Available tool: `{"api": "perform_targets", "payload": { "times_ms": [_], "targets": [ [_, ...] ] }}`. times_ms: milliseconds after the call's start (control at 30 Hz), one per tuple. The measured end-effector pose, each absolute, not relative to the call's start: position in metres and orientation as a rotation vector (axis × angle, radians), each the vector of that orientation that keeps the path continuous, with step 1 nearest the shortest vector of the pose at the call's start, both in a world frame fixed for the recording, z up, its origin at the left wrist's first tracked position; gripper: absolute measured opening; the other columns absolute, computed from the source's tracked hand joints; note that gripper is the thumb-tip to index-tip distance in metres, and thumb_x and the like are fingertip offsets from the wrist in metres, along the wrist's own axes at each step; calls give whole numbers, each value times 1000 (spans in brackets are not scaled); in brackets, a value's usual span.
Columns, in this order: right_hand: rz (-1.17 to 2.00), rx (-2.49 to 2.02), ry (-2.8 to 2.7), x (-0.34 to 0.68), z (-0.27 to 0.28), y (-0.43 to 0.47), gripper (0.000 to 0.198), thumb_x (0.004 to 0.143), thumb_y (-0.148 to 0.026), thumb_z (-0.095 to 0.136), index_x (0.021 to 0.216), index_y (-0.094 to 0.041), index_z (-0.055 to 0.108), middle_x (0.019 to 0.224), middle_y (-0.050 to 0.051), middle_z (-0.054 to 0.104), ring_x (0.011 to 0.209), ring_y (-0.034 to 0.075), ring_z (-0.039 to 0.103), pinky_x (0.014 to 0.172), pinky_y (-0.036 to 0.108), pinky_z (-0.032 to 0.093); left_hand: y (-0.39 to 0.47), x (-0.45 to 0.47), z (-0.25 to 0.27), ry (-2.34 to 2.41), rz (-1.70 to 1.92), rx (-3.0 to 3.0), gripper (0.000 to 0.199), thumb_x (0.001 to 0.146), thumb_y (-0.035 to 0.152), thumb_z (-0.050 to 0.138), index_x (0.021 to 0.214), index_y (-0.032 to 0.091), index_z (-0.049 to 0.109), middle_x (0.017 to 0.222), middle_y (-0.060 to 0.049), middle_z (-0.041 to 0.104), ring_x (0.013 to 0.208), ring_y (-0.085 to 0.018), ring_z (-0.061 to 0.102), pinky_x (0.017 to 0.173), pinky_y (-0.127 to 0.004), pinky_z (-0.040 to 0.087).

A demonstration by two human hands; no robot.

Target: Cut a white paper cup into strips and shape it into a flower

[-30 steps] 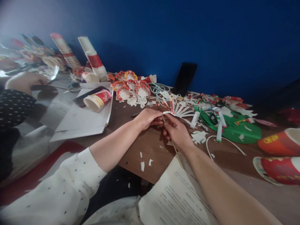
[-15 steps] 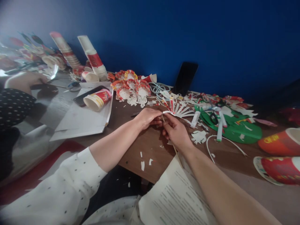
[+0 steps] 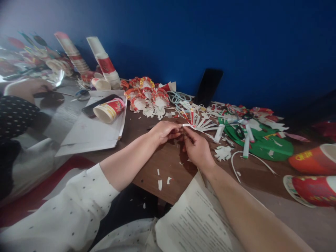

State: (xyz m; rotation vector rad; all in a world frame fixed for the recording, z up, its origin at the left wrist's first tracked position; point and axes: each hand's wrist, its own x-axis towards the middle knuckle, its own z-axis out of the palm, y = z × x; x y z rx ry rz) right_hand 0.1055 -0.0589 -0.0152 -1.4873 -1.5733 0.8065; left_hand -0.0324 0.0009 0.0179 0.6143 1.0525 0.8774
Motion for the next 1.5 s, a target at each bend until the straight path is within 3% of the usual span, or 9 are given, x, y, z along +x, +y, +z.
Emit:
{"api": "perform_targets", "payload": {
  "times_ms": [133, 367, 600, 967, 1267, 1500],
  "targets": [
    [746, -1519, -1626, 104, -11, -61, 50, 85, -32, 49, 132, -18, 57, 60, 0, 61, 44, 13, 52, 50, 28, 45, 0, -33, 20, 1043, 862, 599, 19, 79, 5, 63, 60, 9, 59, 52, 0, 56, 49, -5, 53, 54, -16, 53],
    [683, -1546, -1627, 103, -7, -62, 50, 82, -26, 50, 129, -18, 60, 67, 2, 66, 45, 13, 54, 52, 29, 47, 2, -37, 19, 996, 829, 639, 14, 80, 5, 62, 66, 7, 63, 64, -6, 64, 55, -7, 59, 57, -19, 53],
    [1106, -1382, -1237, 103, -3, -59, 53, 76, -31, 60, 127, -19, 60, 69, 1, 62, 40, 7, 44, 35, 20, 29, 0, -40, 19, 1018, 797, 777, 5, 75, 11, 68, 70, 10, 69, 68, -5, 67, 53, -6, 55, 58, -20, 50],
    [1344, -1195, -941, 101, 6, -62, 52, 68, -24, 68, 119, -19, 63, 72, -1, 58, 44, 3, 37, 34, 16, 17, -3, -35, 10, 901, 829, 732, 8, 76, 18, 71, 76, 10, 70, 68, -3, 67, 53, -6, 57, 62, -21, 50],
    [1323, -1225, -960, 99, 4, -63, 54, 69, -27, 68, 121, -20, 61, 72, 0, 59, 43, 4, 37, 34, 17, 18, -4, -32, 12, 897, 870, 691, 13, 72, 19, 76, 74, 8, 70, 61, -3, 64, 53, -7, 57, 70, -25, 51],
    [1238, -1275, -1068, 93, 2, -62, 52, 73, -32, 63, 124, -20, 54, 73, -1, 61, 40, 5, 41, 34, 18, 22, -2, -30, 13, 1016, 903, 699, 7, 74, 13, 71, 67, 9, 70, 57, -2, 62, 48, -6, 54, 59, -21, 48]
  ]
}}
